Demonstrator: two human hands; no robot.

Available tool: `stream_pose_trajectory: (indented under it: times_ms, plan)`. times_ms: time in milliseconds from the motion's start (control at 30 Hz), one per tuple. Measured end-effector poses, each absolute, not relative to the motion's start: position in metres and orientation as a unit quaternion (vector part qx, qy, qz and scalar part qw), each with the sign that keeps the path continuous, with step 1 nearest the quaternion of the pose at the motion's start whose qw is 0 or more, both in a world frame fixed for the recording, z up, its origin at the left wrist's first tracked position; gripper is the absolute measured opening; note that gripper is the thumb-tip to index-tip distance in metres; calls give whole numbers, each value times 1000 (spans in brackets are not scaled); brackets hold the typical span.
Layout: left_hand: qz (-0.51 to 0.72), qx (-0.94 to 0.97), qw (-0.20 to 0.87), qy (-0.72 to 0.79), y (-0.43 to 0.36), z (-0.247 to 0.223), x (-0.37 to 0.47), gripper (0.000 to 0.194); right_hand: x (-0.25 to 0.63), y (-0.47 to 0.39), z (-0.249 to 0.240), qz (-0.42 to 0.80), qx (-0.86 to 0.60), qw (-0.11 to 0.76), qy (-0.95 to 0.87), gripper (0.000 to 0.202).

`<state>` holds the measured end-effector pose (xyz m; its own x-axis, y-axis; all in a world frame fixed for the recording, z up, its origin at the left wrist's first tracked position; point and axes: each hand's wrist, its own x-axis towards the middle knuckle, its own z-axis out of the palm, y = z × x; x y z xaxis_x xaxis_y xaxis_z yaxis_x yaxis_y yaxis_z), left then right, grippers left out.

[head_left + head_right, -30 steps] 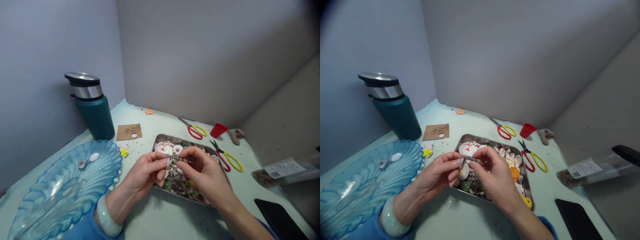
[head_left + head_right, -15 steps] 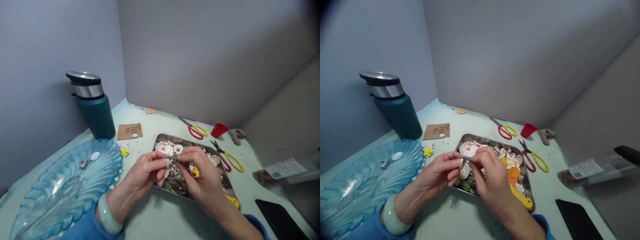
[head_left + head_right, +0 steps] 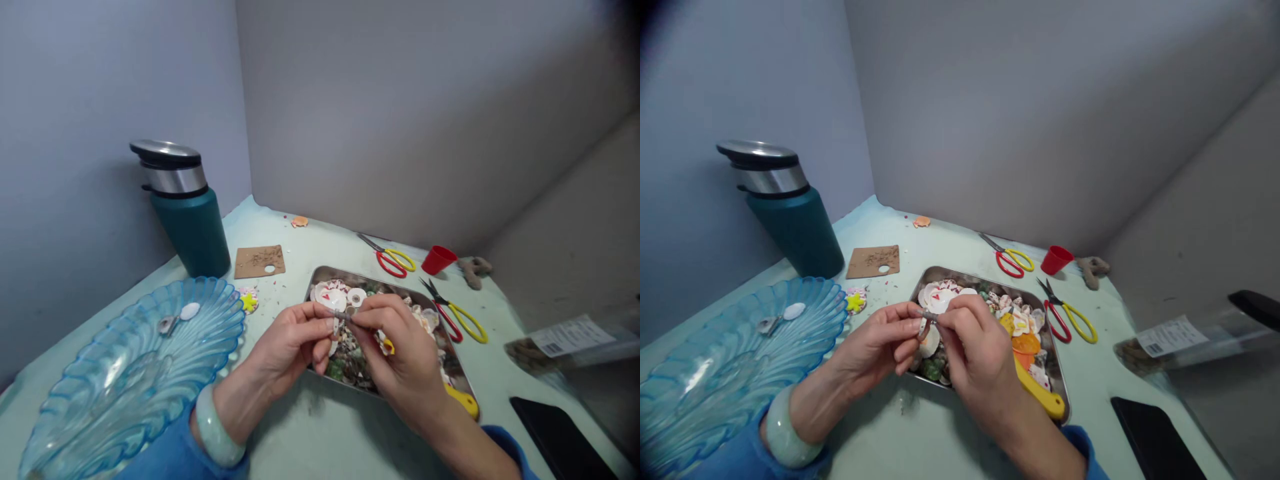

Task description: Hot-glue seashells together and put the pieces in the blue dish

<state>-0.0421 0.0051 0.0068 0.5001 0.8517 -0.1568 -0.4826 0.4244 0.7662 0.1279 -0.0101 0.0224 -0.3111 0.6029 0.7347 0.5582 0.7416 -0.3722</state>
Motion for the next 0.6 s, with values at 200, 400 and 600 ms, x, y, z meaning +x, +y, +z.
stream_pose_trajectory:
  times_ms: [200,400,600]
  plan:
    - [421,337,795,278,4,7,-42,17,127,-10,19,3,-353,463,-813,23]
    - [417,344,794,278,4,7,-42,16,127,-10,18,-12,-347,463,-816,24]
    - [417,344,792,283,4,8,-42,18,126,-10,17,-18,-346,457,-819,25]
